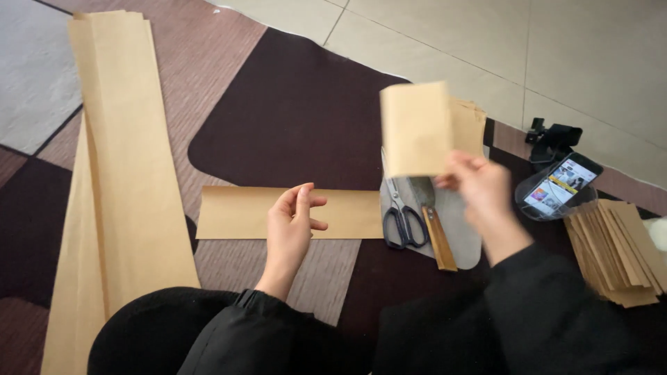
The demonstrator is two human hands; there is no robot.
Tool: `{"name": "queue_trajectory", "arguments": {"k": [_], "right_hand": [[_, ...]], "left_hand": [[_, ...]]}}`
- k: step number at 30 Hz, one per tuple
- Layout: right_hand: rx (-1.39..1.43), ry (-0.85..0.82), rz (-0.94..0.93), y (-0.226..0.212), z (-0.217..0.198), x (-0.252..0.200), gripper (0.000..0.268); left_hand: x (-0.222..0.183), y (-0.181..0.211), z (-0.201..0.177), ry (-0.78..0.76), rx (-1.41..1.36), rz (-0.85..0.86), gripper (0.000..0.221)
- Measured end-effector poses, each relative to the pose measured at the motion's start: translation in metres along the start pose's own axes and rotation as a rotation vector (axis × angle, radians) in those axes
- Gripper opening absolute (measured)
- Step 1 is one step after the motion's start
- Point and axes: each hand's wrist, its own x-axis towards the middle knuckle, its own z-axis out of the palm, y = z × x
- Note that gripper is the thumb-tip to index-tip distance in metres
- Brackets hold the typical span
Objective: Manually folding and creasing brown paper strips into sleeves using a knife and scissors.
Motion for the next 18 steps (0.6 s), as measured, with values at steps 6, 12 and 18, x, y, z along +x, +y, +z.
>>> {"name": "queue_trajectory", "arguments": {"k": [6, 12, 18], "right_hand": [[0.048, 0.038, 0.166, 0.038, -0.087, 0.087, 0.027], [-0.191, 0.143, 0.273, 0.190, -0.133, 0.175, 0.026], [-0.808, 0.267, -0.441, 0.152, -0.048, 0.114, 0.019]], "left_hand": [[-0.007, 0.022, 0.004, -0.010, 0.057, -0.085, 0.035], [0.009, -0.012, 0.005, -0.030, 0.040, -0.039, 0.036], [0.007, 0.000, 0.006, 0.101, -0.001, -0.002, 0.035]]}}
